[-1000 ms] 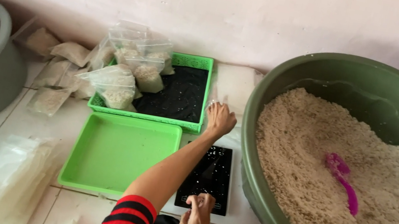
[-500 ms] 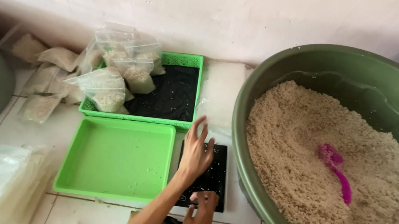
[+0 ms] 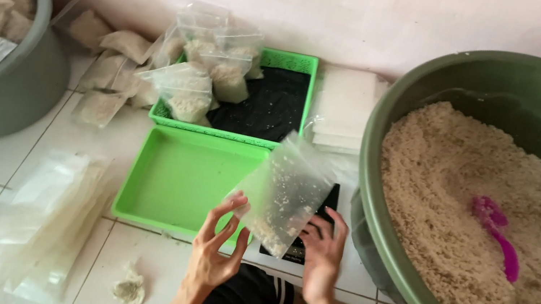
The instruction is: Packaging granular food items by scooping them into plastic bags, weighing them on a scale, and organizing them into trays.
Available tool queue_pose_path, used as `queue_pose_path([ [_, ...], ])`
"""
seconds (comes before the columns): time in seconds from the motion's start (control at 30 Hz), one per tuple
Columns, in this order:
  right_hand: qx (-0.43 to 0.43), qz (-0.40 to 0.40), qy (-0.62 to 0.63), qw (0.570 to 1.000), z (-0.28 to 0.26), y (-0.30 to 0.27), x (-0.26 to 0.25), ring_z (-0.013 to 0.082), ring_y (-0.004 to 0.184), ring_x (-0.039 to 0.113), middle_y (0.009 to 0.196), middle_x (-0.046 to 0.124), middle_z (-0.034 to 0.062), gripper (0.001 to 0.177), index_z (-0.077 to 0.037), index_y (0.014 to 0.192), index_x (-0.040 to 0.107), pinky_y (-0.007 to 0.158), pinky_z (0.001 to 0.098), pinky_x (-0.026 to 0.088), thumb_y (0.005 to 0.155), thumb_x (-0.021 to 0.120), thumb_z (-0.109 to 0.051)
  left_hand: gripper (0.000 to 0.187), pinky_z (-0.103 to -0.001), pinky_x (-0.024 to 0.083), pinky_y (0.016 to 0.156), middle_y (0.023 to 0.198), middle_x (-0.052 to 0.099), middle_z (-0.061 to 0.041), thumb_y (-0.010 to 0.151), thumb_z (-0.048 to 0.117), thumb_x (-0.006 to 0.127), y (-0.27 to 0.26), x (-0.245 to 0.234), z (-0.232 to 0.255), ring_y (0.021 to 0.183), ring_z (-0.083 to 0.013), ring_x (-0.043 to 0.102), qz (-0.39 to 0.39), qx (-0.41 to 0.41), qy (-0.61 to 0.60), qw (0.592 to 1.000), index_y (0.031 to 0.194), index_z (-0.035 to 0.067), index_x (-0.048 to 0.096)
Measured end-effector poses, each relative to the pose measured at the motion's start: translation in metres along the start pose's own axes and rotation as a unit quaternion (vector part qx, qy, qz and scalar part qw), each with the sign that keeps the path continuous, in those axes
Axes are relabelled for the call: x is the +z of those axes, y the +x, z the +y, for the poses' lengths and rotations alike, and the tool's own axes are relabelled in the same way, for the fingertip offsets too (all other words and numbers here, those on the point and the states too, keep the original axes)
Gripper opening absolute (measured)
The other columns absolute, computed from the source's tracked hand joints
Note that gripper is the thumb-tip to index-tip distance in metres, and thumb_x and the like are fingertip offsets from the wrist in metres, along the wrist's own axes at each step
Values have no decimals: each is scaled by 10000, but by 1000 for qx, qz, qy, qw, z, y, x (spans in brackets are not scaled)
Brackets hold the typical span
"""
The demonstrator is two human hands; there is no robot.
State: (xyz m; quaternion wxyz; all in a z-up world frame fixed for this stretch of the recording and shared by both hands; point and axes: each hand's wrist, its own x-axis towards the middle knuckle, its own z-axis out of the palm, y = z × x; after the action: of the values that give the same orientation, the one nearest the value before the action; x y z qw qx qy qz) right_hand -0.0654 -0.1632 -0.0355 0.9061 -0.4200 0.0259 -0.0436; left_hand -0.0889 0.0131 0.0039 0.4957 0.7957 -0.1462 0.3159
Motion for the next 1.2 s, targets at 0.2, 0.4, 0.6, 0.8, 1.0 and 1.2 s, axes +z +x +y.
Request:
queue_pose_path([
  [0.2,107,-144,-39,983,-58,2,60,245,794,680,829,683,125,394,-32,1245,524,747,336,506,857,597,-46,194,-451,494,1122,1266,618,-124,716,-146,604,-37,-8,-7,1268,-351,578,87,60,72,992,798,12,681],
  [0.4,-90,-170,-211,959,-107,-6,77,216,744,702,824,700,95,228,-98,1065,584,718,390,637,863,586,7,240,-571,363,1226,1398,403,-110,678,-81,577,-9,-7,29,1387,-417,437,115,72,16,991,817,64,708],
  [0.6,-184,-60,-331,923,-244,12,76,215,719,626,1132,577,181,525,-16,1302,395,578,359,635,819,598,14,254,-486,466,1085,1319,384,-174,828,-43,619,67,26,82,1368,-437,476,31,58,3,998,1058,46,560],
  [0.8,-183,-71,-390,900,-340,133,-51,250,671,527,880,499,177,521,-119,1358,236,559,316,447,952,365,182,351,-417,496,1007,1190,600,-86,872,12,640,173,119,107,1103,-251,614,-151,217,7,964,1209,74,564],
  [1.0,-85,71,-310,944,-347,141,-120,131,706,609,819,608,49,528,-114,1298,530,652,234,495,801,519,63,361,-451,570,793,1137,491,-64,779,-74,595,207,250,94,1009,-314,648,-266,270,-13,926,1074,122,522],
  [1.2,-91,152,-146,973,-370,144,-142,304,942,641,1007,667,172,205,19,899,646,897,415,560,877,508,-130,113,-420,534,607,903,567,-44,876,16,585,215,305,100,682,-273,641,-275,246,-80,926,943,88,529],
])
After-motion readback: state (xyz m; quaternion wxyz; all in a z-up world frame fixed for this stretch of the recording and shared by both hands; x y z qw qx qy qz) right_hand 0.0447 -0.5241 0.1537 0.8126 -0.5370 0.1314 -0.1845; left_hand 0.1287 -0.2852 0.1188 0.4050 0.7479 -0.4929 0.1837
